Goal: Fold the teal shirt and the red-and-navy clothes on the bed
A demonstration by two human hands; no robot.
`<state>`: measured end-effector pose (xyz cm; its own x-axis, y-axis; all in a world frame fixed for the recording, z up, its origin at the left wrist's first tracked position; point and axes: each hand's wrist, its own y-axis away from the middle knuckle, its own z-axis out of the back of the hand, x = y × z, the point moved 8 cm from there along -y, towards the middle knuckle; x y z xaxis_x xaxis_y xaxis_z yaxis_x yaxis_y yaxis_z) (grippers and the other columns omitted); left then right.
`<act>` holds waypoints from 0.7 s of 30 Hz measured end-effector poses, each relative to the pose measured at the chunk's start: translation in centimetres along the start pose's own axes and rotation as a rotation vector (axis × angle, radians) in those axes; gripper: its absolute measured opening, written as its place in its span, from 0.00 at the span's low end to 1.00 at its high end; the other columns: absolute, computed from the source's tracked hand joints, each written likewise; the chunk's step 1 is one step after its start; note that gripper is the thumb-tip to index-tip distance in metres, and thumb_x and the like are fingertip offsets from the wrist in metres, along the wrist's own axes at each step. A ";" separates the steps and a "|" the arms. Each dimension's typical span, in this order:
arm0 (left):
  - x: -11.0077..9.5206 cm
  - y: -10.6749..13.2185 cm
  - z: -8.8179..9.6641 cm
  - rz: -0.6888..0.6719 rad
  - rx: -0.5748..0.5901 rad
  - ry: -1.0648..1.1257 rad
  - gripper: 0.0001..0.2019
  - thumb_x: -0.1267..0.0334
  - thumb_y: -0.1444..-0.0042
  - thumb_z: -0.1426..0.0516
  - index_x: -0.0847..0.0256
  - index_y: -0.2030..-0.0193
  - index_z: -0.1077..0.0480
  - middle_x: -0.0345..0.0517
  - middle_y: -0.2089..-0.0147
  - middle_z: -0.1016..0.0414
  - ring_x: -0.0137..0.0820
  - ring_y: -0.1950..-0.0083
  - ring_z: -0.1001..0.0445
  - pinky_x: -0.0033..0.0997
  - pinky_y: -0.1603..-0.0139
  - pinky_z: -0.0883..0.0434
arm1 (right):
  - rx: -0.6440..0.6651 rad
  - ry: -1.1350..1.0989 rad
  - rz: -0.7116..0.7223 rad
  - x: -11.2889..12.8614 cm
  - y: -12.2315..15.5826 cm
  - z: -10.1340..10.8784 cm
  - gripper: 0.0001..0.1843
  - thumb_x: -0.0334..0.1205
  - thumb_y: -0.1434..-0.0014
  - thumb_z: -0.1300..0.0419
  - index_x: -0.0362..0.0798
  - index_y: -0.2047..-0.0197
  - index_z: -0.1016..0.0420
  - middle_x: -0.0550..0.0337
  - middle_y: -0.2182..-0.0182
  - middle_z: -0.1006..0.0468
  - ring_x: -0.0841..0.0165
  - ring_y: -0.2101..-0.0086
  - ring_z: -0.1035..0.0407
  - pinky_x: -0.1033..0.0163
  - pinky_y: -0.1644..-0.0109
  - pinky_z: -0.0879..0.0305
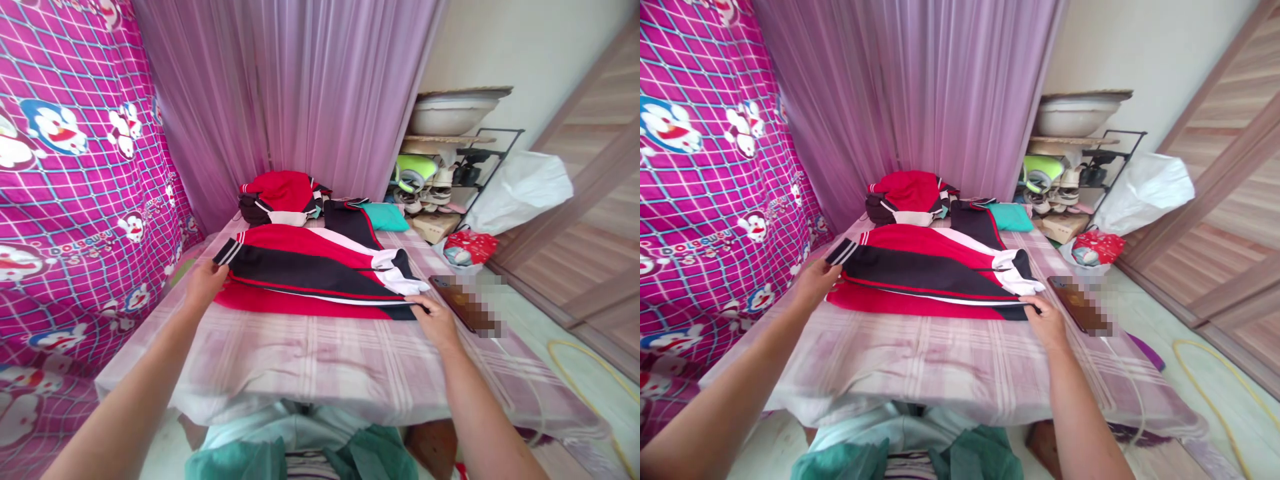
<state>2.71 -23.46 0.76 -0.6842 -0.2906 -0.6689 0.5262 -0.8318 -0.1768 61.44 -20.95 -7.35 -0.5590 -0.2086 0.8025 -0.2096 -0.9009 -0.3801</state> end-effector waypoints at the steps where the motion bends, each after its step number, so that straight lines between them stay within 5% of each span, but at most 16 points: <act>1: 1.0 0.4 0.0 0.030 0.025 -0.012 0.19 0.56 0.44 0.46 0.61 0.48 0.29 0.41 0.67 0.20 0.31 0.69 0.23 0.27 0.67 0.28 | 0.002 0.010 -0.003 0.0 0.0 0.0 0.14 0.46 0.54 0.43 0.55 0.68 0.17 0.60 0.62 0.15 0.58 0.56 0.24 0.55 0.47 0.30; 5: 3.5 2.6 -0.2 0.093 0.057 -0.078 0.23 0.55 0.48 0.43 0.62 0.45 0.31 0.41 0.69 0.21 0.32 0.72 0.24 0.29 0.70 0.29 | -0.022 0.044 -0.008 0.2 0.0 0.1 0.15 0.46 0.54 0.45 0.56 0.70 0.18 0.60 0.63 0.15 0.58 0.56 0.23 0.54 0.47 0.30; 11: 2.5 3.8 0.7 -0.025 -0.055 -0.136 0.30 0.57 0.45 0.45 0.54 0.34 0.37 0.41 0.63 0.21 0.36 0.64 0.22 0.33 0.61 0.27 | -0.042 0.060 0.023 1.1 0.3 0.6 0.13 0.45 0.53 0.47 0.57 0.71 0.20 0.58 0.63 0.16 0.56 0.55 0.24 0.53 0.44 0.33; 15: 2.0 4.1 -0.1 -0.104 0.030 -0.312 0.24 0.57 0.42 0.47 0.51 0.39 0.30 0.48 0.55 0.22 0.41 0.55 0.22 0.39 0.54 0.26 | 0.033 0.094 0.022 0.5 0.5 0.2 0.14 0.50 0.49 0.46 0.59 0.72 0.19 0.53 0.62 0.17 0.51 0.52 0.26 0.49 0.41 0.35; 18: 0.9 4.5 0.5 -0.222 -0.032 -0.420 0.22 0.58 0.41 0.48 0.55 0.42 0.27 0.55 0.40 0.30 0.46 0.43 0.27 0.45 0.43 0.28 | 0.091 0.108 0.070 0.5 0.4 0.2 0.21 0.58 0.45 0.48 0.62 0.58 0.17 0.51 0.56 0.18 0.47 0.47 0.29 0.45 0.37 0.40; 21: -1.3 4.8 0.6 -0.377 -0.100 -0.465 0.21 0.59 0.40 0.49 0.53 0.41 0.28 0.51 0.31 0.38 0.47 0.33 0.37 0.50 0.34 0.36 | 0.044 0.123 0.156 2.8 -0.1 0.4 0.29 0.60 0.41 0.51 0.63 0.41 0.25 0.54 0.49 0.21 0.47 0.42 0.35 0.44 0.33 0.46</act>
<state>5.83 -27.31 1.20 -0.9699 -0.1791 -0.1650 0.2336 -0.8758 -0.4223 60.22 -21.60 -4.86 -0.6760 -0.3016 0.6724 -0.0790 -0.8775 -0.4730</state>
